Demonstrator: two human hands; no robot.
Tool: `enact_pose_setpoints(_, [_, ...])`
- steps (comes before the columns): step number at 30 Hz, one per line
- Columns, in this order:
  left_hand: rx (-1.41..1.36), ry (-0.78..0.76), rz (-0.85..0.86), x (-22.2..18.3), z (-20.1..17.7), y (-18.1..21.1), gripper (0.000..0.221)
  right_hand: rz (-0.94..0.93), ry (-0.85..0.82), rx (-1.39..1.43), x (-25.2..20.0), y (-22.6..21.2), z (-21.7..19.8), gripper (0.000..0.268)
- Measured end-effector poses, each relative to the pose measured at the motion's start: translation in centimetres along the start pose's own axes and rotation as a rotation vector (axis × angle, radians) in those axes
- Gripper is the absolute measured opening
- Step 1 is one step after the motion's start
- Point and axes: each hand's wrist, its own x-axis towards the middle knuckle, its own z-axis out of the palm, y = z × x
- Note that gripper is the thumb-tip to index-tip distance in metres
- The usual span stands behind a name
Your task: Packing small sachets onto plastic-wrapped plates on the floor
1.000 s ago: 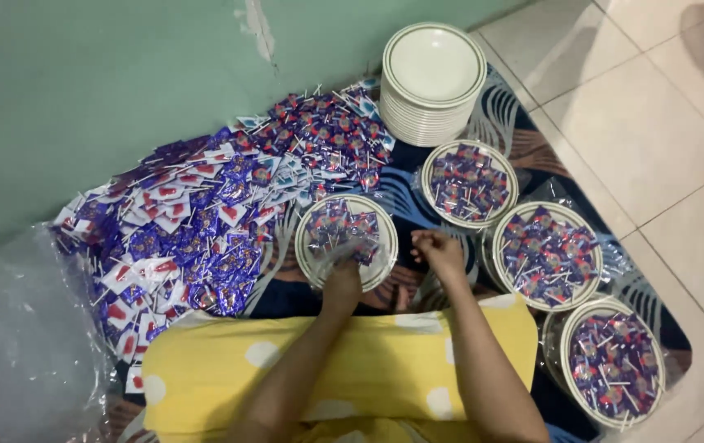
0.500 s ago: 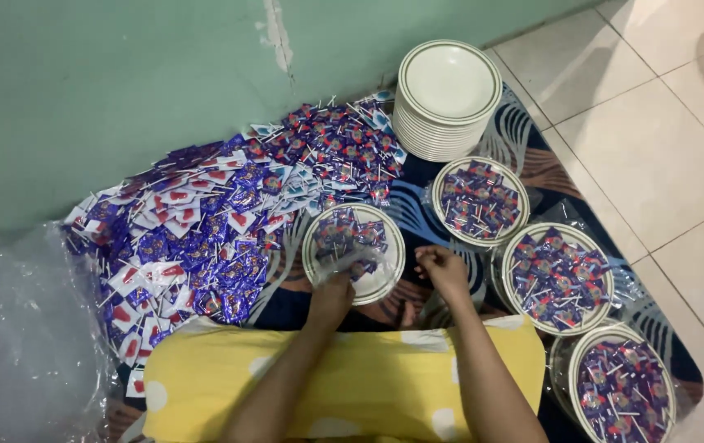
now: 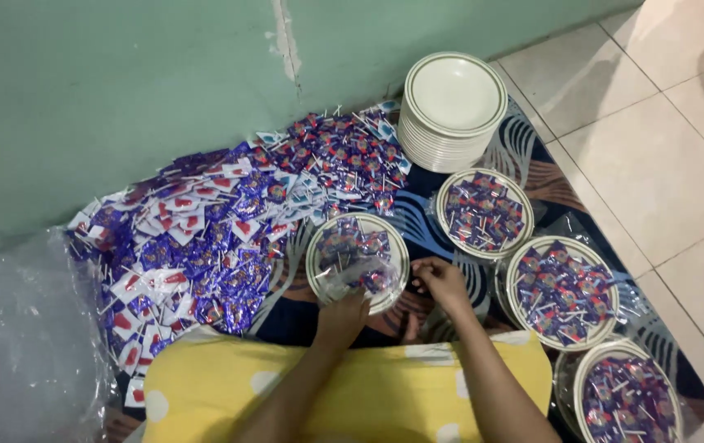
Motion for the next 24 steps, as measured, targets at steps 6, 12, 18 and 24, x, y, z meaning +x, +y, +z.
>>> enact_pose_setpoints(6, [-0.289, 0.024, -0.057, 1.6, -9.3, -3.2, 0.017, -0.078, 0.019, -0.247, 6.5, -3.6, 1.1, 0.03])
enact_pose_setpoints(12, [-0.477, 0.145, -0.273, 4.2, -12.0, -6.4, 0.011, -0.151, 0.141, -0.308, 20.2, -1.6, 5.8, 0.032])
enact_pose_setpoints(18, [-0.368, 0.025, -0.379, 2.7, -9.2, -10.3, 0.014, -0.115, 0.103, -0.062, 22.6, -3.0, 9.1, 0.022])
enact_pose_setpoints(24, [-0.429, 0.075, -0.372, 5.8, -10.7, -10.3, 0.015, -0.057, 0.129, -0.339, 21.0, -2.2, 7.1, 0.025])
